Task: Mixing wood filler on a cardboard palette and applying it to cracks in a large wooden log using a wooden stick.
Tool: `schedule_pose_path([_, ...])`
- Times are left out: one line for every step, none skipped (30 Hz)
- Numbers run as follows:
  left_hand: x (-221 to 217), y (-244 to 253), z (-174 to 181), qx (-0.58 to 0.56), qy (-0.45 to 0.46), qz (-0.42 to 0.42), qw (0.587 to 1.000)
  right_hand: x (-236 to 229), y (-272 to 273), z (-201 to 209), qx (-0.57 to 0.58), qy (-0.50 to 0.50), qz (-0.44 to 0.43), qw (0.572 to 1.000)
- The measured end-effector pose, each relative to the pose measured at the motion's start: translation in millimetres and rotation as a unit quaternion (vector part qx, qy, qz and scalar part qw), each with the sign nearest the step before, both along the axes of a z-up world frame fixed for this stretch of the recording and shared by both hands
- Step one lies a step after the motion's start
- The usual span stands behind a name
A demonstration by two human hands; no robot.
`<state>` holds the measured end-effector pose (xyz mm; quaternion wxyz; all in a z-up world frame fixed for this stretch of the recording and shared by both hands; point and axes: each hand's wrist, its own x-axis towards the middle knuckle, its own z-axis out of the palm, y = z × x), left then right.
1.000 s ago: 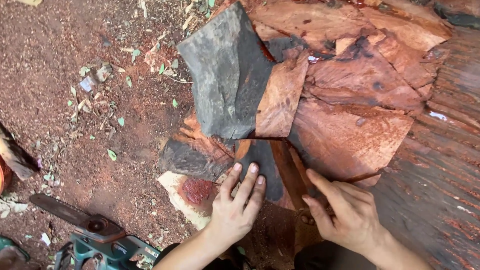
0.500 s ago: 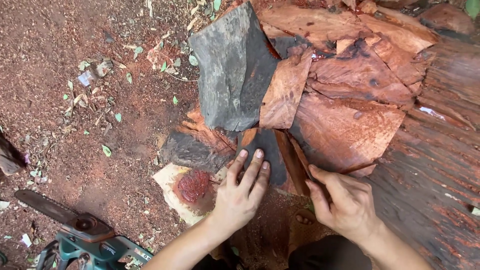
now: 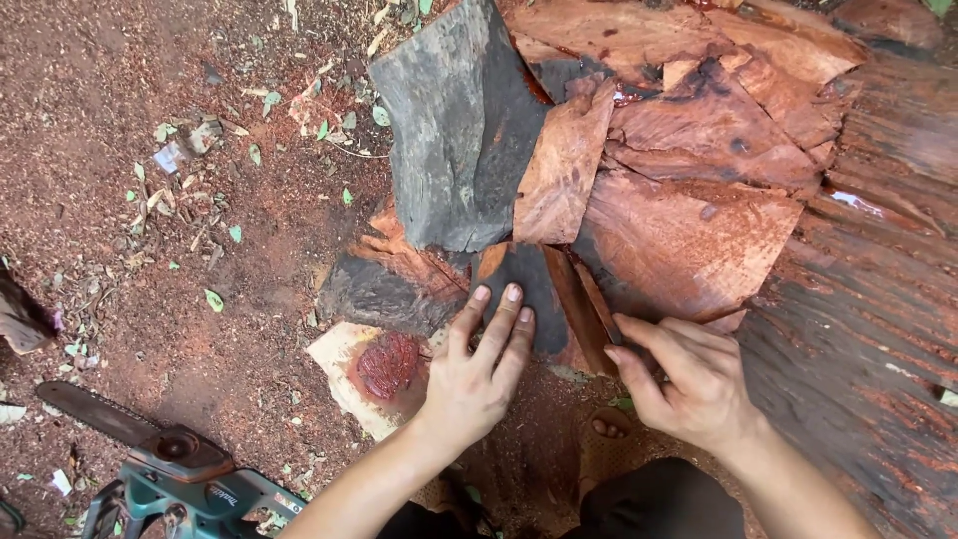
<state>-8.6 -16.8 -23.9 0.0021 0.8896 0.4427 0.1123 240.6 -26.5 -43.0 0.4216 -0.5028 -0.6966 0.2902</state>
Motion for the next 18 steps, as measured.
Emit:
schedule_pose_path([-0.7, -0.2, -0.4, 0.006, 0.004, 0.000, 1.000, -2.8, 1.5, 3.0, 0.008, 0.003, -0.005, 1.000])
schedule_pose_path([0.1, 3.1, -1.1, 0.004, 0.005, 0.001, 1.000, -3.1, 1.6, 0.7, 0.006, 0.004, -0.004, 1.000])
schedule_pose_path([0.7, 5.9, -1.4, 0.047, -0.014, -0.012, 0.999, -3.5, 1.1, -1.0, 0.018, 0.017, -0.006, 1.000])
schedule_pose_path([1.7, 11.6, -2.0, 0.096, -0.034, -0.027, 0.994, -3.6, 2.8, -2.8, 0.035, 0.029, -0.010, 0.999])
schedule_pose_path([2.4, 10.9, -1.9, 0.099, -0.035, -0.028, 0.994, -1.6, -0.3, -11.0, 0.038, 0.028, -0.010, 0.999])
schedule_pose_path([2.3, 10.5, -1.3, 0.095, -0.035, -0.028, 0.994, -0.4, -2.7, -19.4, 0.038, 0.053, -0.005, 0.998])
schedule_pose_path([2.3, 10.3, -1.0, 0.092, -0.036, -0.028, 0.995, 0.9, -4.8, -28.2, 0.037, 0.078, 0.000, 0.996])
schedule_pose_path([1.2, 10.3, -0.6, 0.095, -0.036, -0.029, 0.994, 3.0, -5.8, -22.4, 0.040, 0.078, -0.001, 0.996])
schedule_pose_path([0.4, 10.9, -1.4, 0.085, -0.033, -0.028, 0.995, 5.4, -6.3, -17.9, 0.035, 0.072, -0.017, 0.997])
schedule_pose_path([0.0, 8.6, -2.6, 0.069, -0.032, -0.027, 0.997, 8.2, -10.5, -13.0, 0.024, 0.064, -0.034, 0.997])
schedule_pose_path([0.2, 8.5, -1.1, 0.066, -0.032, -0.028, 0.997, 7.6, -7.9, -8.5, 0.021, 0.063, -0.035, 0.997])
schedule_pose_path([0.5, 8.8, 0.5, 0.064, -0.032, -0.025, 0.997, 6.8, -6.1, -3.6, 0.026, 0.060, -0.030, 0.997])
schedule_pose_path([0.9, 9.3, 2.3, 0.063, -0.031, -0.021, 0.997, 6.2, -4.0, 1.2, 0.032, 0.058, -0.024, 0.998])
schedule_pose_path([-0.1, 8.7, 1.4, 0.061, -0.032, -0.022, 0.997, 4.2, -1.8, -0.6, 0.030, 0.057, -0.026, 0.998])
schedule_pose_path([-1.1, 8.2, 1.0, 0.063, -0.028, -0.023, 0.997, 2.3, 0.5, -2.0, 0.036, 0.057, -0.018, 0.998])
schedule_pose_path([-2.3, 9.1, 0.7, 0.065, -0.024, -0.024, 0.997, 0.0, 3.6, -3.6, 0.043, 0.059, -0.012, 0.997])
schedule_pose_path([-1.4, 10.3, 2.7, 0.064, -0.025, -0.027, 0.997, 0.3, 5.9, -2.6, 0.042, 0.058, -0.015, 0.997])
schedule_pose_path([-0.7, 10.6, 4.7, 0.064, -0.025, -0.025, 0.997, 0.6, 7.8, -1.8, 0.042, 0.062, -0.006, 0.997])
